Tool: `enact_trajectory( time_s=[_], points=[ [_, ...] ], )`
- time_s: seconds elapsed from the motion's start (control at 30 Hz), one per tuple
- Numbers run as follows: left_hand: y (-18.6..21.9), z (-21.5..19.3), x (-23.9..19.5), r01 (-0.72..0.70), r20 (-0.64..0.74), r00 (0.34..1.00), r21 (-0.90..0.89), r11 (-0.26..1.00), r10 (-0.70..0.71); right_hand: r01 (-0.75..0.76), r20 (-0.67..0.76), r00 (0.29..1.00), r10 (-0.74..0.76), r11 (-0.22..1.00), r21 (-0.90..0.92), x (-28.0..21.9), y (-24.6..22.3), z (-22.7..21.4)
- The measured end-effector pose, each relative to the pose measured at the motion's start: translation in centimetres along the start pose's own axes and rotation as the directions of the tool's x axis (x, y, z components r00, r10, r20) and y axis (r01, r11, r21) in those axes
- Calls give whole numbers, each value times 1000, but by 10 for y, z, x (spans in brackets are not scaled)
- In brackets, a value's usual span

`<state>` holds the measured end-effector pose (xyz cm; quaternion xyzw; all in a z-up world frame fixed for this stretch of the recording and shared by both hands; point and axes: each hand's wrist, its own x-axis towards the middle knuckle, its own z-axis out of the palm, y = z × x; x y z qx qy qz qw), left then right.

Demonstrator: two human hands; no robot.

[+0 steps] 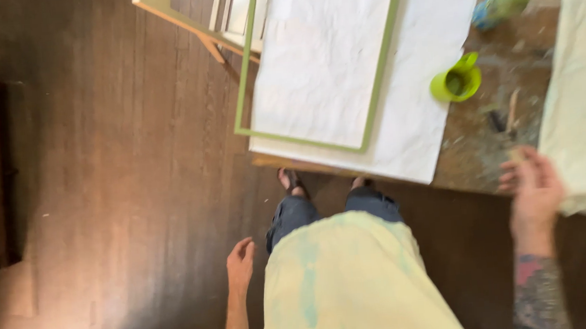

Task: A person is painting a wooden picture frame with green paint using a foam brush on a workbench.

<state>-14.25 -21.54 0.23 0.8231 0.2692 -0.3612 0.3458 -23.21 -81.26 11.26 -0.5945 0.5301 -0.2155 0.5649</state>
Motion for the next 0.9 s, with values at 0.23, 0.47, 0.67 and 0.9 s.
enact_trajectory(
  time_s=[0.23, 0.47, 0.67, 0.9],
  points=[
    [-42, 94, -64, 150, -28, 987, -187, 971, -158, 321, 529, 829, -179, 928, -189, -4, -70, 150],
    [-152, 213, -127, 359, 6, 898, -585, 727, -439, 876, 984, -118, -134, 452, 167, -43, -115, 347],
    [-171, 292, -183, 484, 115, 799, -705, 518, -591, 936, 866, -342, 365, 215, 279, -69, -74, 469],
    [-128, 310, -211, 622, 239, 717, -643, 446, -655, 924, 767, -371, 523, 126, 361, -77, -40, 517]
  ],
)
